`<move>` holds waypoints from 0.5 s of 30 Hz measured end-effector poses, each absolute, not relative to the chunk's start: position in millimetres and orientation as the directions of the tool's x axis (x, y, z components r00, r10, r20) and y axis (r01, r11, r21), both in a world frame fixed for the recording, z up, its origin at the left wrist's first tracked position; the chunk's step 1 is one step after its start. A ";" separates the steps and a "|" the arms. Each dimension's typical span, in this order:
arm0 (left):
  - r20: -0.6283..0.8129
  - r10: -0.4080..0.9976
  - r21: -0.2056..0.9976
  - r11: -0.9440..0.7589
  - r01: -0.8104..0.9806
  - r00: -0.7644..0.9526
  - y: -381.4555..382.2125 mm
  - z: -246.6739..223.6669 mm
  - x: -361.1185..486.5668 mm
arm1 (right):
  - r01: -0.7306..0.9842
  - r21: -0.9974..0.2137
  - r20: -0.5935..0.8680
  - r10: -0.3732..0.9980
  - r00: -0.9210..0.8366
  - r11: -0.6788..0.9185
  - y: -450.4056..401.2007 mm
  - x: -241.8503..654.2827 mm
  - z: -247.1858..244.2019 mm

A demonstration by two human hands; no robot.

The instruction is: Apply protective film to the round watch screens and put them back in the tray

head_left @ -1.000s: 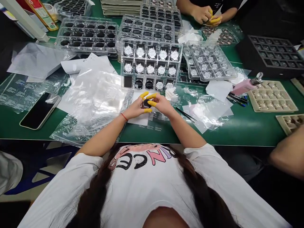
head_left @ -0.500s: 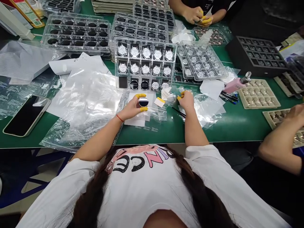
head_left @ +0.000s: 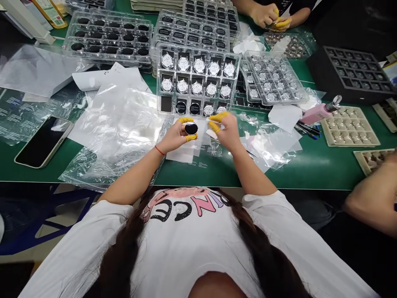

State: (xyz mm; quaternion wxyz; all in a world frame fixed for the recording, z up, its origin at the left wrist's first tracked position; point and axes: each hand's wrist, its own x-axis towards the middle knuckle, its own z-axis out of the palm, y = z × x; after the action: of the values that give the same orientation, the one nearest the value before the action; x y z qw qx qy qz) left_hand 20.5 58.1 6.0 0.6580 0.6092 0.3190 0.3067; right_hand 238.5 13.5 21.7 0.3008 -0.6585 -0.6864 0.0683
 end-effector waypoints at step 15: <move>0.027 0.847 0.998 0.009 -0.064 0.532 63.5 -3.2 18.6 | 0.847 -0.397 0.384 0.902 -0.196 0.353 16.4 181.1 4.6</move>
State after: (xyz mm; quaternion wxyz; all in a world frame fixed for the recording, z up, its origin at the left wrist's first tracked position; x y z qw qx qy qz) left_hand 18.6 63.5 -3.2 0.6324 0.6049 0.3233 0.3601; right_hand 181.1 16.4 4.6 0.2843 -0.5665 -0.7719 0.0485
